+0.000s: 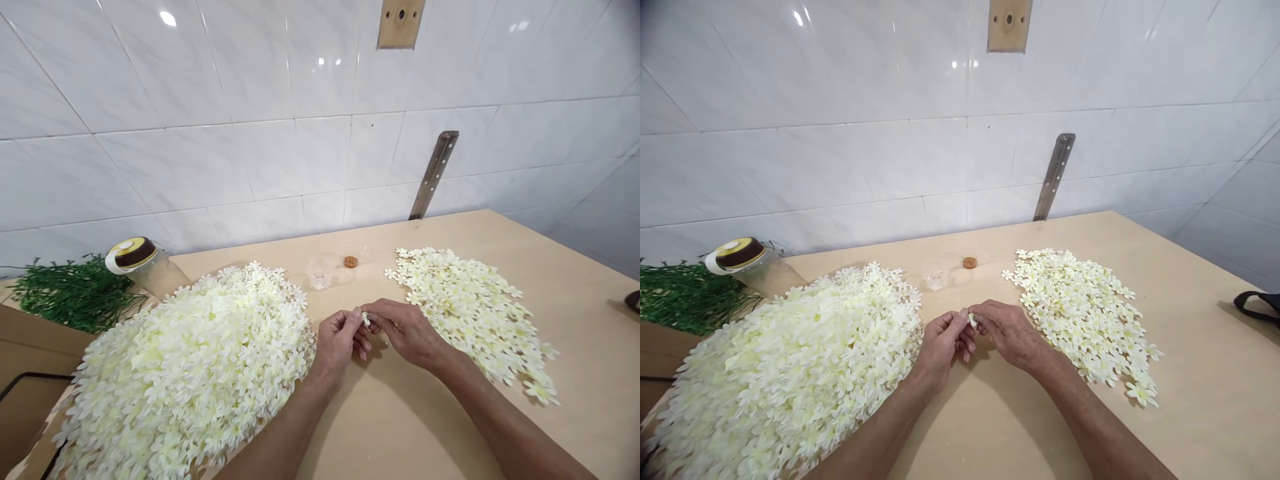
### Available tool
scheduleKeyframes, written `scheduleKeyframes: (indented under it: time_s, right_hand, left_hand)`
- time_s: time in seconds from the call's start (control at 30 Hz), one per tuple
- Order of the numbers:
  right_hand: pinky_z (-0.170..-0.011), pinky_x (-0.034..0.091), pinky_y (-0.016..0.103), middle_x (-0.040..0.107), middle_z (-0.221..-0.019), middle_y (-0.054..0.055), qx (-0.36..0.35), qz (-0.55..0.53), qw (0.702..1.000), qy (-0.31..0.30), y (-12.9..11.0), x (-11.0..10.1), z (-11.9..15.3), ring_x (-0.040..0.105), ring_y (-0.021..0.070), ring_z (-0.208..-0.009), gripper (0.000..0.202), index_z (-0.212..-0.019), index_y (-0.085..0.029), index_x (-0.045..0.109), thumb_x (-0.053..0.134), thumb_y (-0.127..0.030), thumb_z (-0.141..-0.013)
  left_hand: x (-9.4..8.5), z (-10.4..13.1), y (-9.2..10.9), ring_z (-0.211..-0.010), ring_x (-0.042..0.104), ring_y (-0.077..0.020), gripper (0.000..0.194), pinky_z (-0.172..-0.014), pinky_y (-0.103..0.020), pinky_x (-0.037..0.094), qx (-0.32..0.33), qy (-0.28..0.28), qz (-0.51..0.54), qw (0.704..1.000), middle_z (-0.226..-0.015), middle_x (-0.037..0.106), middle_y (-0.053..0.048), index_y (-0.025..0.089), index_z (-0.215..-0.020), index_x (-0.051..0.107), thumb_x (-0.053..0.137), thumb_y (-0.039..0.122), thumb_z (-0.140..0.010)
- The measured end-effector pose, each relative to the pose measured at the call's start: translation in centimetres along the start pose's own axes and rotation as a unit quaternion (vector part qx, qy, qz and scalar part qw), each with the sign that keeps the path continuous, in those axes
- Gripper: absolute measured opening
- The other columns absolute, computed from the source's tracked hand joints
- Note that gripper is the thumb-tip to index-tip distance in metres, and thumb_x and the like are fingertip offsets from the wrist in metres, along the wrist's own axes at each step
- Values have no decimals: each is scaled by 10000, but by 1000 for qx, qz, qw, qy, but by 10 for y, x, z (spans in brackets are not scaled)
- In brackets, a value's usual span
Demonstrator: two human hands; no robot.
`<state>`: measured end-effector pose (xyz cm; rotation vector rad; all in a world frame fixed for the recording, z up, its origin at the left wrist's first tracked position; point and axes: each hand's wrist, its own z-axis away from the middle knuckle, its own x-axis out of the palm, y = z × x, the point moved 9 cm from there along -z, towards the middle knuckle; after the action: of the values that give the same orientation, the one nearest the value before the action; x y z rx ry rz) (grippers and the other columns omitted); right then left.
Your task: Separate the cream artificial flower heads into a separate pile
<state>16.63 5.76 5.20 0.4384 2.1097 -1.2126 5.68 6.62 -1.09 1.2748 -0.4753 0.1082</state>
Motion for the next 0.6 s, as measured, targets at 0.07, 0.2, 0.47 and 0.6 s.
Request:
scheduleKeyframes:
  time_s: [0.07, 0.2, 0.47, 0.6]
  right_hand:
    - [-709, 483, 244, 703, -922, 38, 10, -17, 1000, -3, -1, -2, 0, 631, 136, -751, 297, -1093, -245, 685, 408, -231, -989]
    - [-723, 479, 239, 711, -899, 33, 41, -36, 998, -3, -6, -2, -2, 637, 136, -756, 290, -1109, -231, 678, 415, -277, -995]
    - [-678, 430, 235, 692, -797, -1, 66, -5, 998, -18, -19, 4, -4, 598, 133, -702, 284, -957, -222, 658, 421, -373, -1000]
    - [-630, 397, 224, 637, -707, -10, 69, 23, 997, -38, -13, 9, 0, 554, 117, -631, 332, -797, -201, 576, 367, -335, -1018]
  left_hand:
    - [1, 0, -1, -462, 532, -94, 381, -406, -204, 377, -12, -11, 15, 1000, -647, 613, -44, 118, -699, 596, 706, 478, -757]
    - [2, -1, -3, -479, 514, -86, 323, -427, -204, 359, -32, -33, 64, 997, -641, 613, -40, 120, -698, 603, 698, 419, -775]
    - [2, -1, -2, -409, 443, -75, 326, -424, -209, 325, -28, -51, 55, 997, -513, 565, -21, 128, -681, 594, 647, 416, -825]
    - [4, 0, -2, -434, 483, -88, 319, -407, -197, 338, -20, -42, 23, 999, -534, 578, -23, 136, -691, 584, 664, 424, -805]
